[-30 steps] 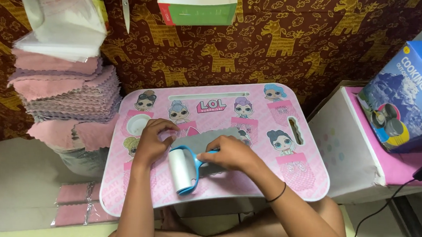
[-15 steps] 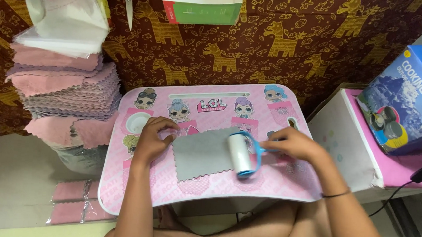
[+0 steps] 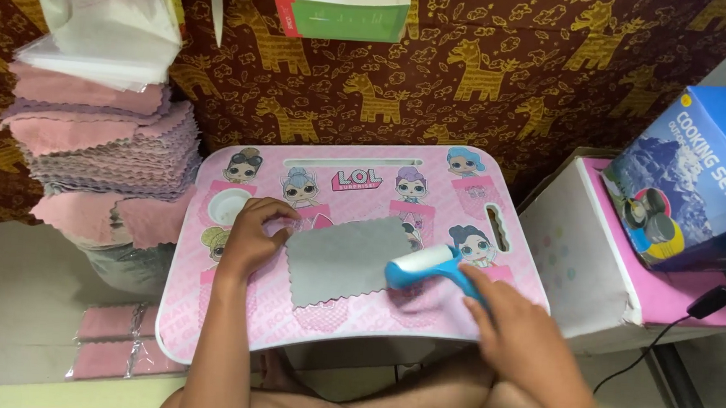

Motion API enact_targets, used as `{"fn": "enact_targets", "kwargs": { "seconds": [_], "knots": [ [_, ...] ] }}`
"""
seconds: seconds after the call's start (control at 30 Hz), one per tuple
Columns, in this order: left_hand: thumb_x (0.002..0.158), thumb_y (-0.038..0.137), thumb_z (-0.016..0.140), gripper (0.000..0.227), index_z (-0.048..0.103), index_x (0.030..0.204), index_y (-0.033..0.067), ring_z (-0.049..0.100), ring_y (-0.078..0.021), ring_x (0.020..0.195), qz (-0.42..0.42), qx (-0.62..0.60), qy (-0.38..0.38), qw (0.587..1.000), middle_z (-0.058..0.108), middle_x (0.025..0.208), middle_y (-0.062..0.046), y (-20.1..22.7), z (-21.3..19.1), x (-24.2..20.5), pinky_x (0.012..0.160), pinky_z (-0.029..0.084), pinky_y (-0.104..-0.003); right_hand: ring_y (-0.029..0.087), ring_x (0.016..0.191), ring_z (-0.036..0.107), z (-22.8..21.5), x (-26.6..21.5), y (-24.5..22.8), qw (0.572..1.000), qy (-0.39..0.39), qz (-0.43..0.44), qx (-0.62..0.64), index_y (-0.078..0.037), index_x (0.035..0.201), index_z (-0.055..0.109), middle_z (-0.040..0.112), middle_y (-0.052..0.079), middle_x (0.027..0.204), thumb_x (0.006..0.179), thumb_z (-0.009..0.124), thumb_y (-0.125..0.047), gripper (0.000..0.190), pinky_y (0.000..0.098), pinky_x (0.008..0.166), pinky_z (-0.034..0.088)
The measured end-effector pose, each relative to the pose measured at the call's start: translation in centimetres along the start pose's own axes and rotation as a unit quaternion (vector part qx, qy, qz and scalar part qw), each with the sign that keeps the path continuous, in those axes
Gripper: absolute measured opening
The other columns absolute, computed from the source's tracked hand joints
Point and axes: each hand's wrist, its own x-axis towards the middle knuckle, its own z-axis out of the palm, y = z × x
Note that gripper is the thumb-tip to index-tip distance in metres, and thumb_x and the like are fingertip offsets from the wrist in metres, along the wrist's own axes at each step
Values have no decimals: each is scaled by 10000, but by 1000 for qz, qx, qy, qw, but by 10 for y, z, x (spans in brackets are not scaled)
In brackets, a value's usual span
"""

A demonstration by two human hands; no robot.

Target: The person uses a lint roller to clean small pieces of fabric on a small table, then places the fabric into a clear plastic bag.

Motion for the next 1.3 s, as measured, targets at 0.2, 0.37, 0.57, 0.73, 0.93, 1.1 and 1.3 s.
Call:
{"fn": "enact_targets", "kwargs": {
  "seconds": [0.2,0.37,0.57,0.73,0.93,1.1,1.3],
  "knots": [
    [706,-48,720,250,768,922,70,599,-206,1074,1,7,-3,1000,735,1025,-13,0,0,0,974,477,-311,356,424,673,41,-28,-49,985,46,-31,-162,-294,1394,547,651,111,828,883,596,-342,516,492,378,559],
    [698,-47,726,264,769,926,79,588,-209,1092,12,13,-4,1000,737,1032,-1,-8,2,1,994,458,-315,293,331,616,58,-9,-71,975,77,-70,-195,-86,1406,500,639,200,850,780,619,-178,644,416,304,518],
    [709,-37,732,265,768,941,85,587,-210,1104,8,16,-5,1000,726,1054,-10,-8,2,1,1000,455,-315,168,293,467,96,45,-77,949,199,-104,-222,-40,1380,549,574,140,727,746,598,-81,638,317,284,404],
    [697,-43,732,278,775,939,86,589,-214,1099,10,12,-3,1000,733,1048,-8,-10,1,2,993,455,-316,126,272,432,109,41,-69,951,192,-115,-212,-42,1396,538,564,129,715,771,576,-45,626,301,275,390],
    [706,-39,733,256,767,928,83,591,-208,1088,10,4,-3,1000,726,1035,-12,-7,1,1,983,464,-312,225,283,481,89,-14,-59,964,140,-86,-208,-111,1458,482,574,117,711,760,626,-145,713,381,286,414],
    [656,-65,728,310,768,928,79,593,-221,1089,31,0,-11,999,740,1035,-6,-10,1,1,998,460,-325,269,311,615,45,-35,-66,978,45,-29,-201,-185,1377,553,666,110,675,858,611,-280,531,418,298,513],
    [588,-124,670,389,768,919,56,609,-228,1079,39,-15,-23,999,752,1017,-23,-9,-1,1,976,486,-324,371,416,687,30,-24,-101,990,-28,-48,-126,-207,1377,518,671,173,762,868,592,-244,516,486,342,550]
  ]
}}
